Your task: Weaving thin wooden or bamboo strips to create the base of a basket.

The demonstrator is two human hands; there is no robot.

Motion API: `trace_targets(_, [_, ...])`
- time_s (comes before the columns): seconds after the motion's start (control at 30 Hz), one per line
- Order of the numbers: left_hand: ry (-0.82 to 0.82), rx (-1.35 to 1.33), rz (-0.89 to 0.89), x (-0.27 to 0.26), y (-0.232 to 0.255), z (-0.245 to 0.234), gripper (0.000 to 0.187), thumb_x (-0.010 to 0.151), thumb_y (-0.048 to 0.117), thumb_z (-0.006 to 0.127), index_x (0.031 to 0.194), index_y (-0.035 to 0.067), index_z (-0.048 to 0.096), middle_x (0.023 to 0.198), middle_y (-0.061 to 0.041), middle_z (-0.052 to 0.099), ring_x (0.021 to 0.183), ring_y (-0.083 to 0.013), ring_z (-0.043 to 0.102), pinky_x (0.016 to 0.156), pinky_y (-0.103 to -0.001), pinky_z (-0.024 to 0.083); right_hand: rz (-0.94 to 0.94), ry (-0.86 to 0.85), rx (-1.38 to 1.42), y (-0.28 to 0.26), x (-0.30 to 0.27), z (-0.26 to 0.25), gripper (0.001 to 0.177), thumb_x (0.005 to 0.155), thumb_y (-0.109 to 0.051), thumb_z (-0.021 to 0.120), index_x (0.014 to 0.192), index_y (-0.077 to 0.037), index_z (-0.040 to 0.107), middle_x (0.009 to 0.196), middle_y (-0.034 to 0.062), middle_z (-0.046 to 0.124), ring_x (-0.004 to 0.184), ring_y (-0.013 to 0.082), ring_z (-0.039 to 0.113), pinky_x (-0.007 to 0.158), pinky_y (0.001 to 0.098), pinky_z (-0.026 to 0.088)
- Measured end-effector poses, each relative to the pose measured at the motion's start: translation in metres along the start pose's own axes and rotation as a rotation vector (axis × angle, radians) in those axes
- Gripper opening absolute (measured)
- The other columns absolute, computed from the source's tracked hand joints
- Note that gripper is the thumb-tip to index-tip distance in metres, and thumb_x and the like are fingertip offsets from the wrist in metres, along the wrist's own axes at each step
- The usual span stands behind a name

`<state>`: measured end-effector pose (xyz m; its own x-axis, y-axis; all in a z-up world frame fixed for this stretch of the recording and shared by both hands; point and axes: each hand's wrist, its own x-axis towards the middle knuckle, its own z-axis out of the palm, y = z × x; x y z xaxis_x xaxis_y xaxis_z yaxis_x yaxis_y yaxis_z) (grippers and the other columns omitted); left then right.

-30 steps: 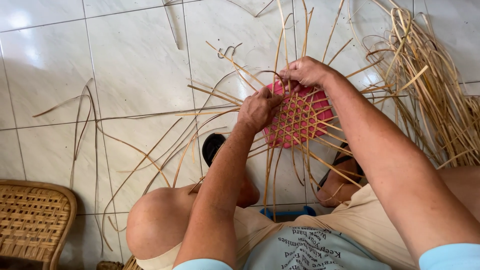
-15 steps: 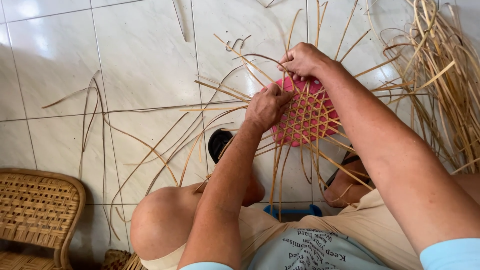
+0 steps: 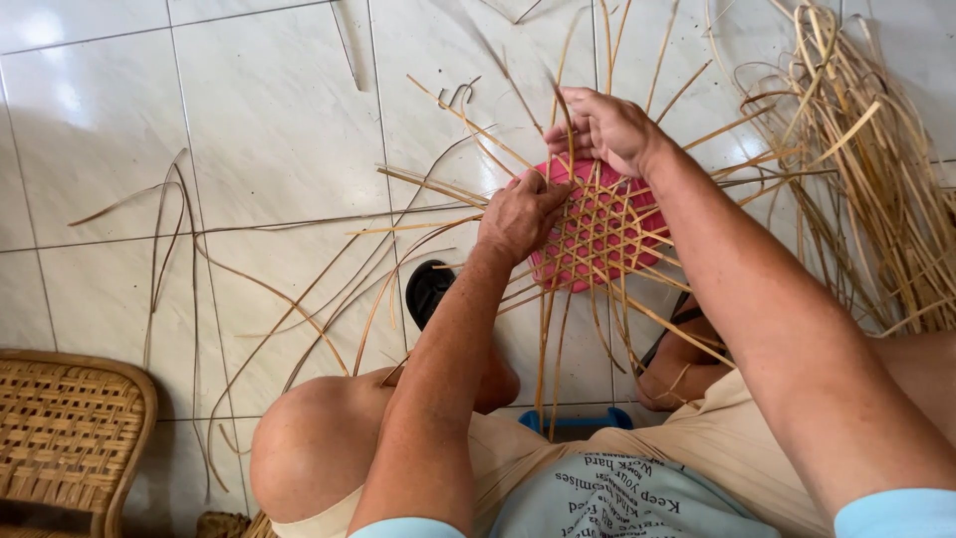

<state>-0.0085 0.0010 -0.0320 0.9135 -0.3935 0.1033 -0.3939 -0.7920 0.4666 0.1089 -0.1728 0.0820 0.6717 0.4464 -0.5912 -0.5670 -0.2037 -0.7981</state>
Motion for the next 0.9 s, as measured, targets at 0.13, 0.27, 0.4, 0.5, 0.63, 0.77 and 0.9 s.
trace_targets(0.13, [-0.068,0.011,0.018,0.004,-0.001,-0.002,0.036,0.101,0.032,0.062,0.137,0.029,0.069,0.106,-0.006,0.066,0.093,-0.0362,0.066,0.083,-0.053,0.054,-0.132,-0.076,0.061,0.018,0.0,-0.01,0.092,0.089,-0.039,0.078,0.162,-0.001,0.036,0.094,0.0062,0.074,0.083,0.011,0.073,0.074,0.0225,0.063])
trace_targets(0.27, [-0.047,-0.019,-0.037,0.004,-0.003,0.005,0.036,0.103,0.039,0.062,0.138,0.034,0.068,0.105,-0.006,0.052,0.081,-0.0309,0.061,0.064,-0.049,0.056,-0.379,0.065,0.034,-0.026,-0.01,-0.016,0.064,0.096,-0.06,0.054,0.127,-0.005,0.063,0.088,0.0041,0.066,0.064,0.0108,0.058,0.065,0.0266,0.054])
trace_targets(0.4, [-0.084,-0.029,-0.051,0.005,0.002,-0.005,0.037,0.105,0.044,0.057,0.138,0.033,0.067,0.103,-0.007,0.05,0.08,-0.0308,0.061,0.06,-0.049,0.055,-0.758,0.593,0.502,-0.065,-0.019,-0.052,0.034,0.087,-0.038,0.052,0.097,-0.011,0.071,0.089,0.0091,0.073,0.075,0.0212,0.062,0.067,0.0367,0.048])
trace_targets(0.5, [-0.112,-0.033,-0.059,0.008,0.006,-0.012,0.036,0.104,0.042,0.058,0.138,0.033,0.067,0.103,-0.007,0.051,0.08,-0.0307,0.062,0.059,-0.049,0.054,-0.804,0.893,-0.107,-0.029,-0.037,-0.039,0.049,0.111,-0.052,0.052,0.074,-0.02,0.05,0.059,-0.0047,0.045,0.049,0.0098,0.043,0.051,0.0264,0.039])
trace_targets(0.63, [-0.091,-0.134,-0.115,0.005,0.008,-0.022,0.036,0.094,0.036,0.067,0.13,0.036,0.067,0.107,-0.008,0.058,0.097,-0.0417,0.071,0.085,-0.055,0.061,-0.4,0.443,-0.649,0.045,-0.056,0.009,0.016,0.089,-0.024,0.076,0.101,-0.014,0.079,0.085,0.01,0.074,0.081,0.027,0.071,0.079,0.0428,0.055])
trace_targets(0.77, [-0.112,-0.112,-0.184,0.006,-0.005,-0.001,0.038,0.09,0.045,0.07,0.128,0.048,0.063,0.11,0.001,0.056,0.099,-0.0328,0.073,0.086,-0.048,0.063,-0.371,0.487,-0.914,0.114,-0.034,0.008,0.023,0.084,-0.025,0.08,0.107,-0.023,0.08,0.085,0.004,0.072,0.084,0.0285,0.073,0.08,0.0455,0.058])
trace_targets(0.9, [-0.137,-0.132,-0.213,0.01,-0.013,0.011,0.04,0.089,0.046,0.073,0.128,0.048,0.063,0.111,0.001,0.058,0.1,-0.032,0.074,0.085,-0.048,0.063,-0.5,0.613,-0.91,0.131,-0.033,0.009,0.027,0.081,-0.02,0.081,0.108,-0.026,0.079,0.085,0.0022,0.068,0.084,0.027,0.073,0.08,0.0424,0.059])
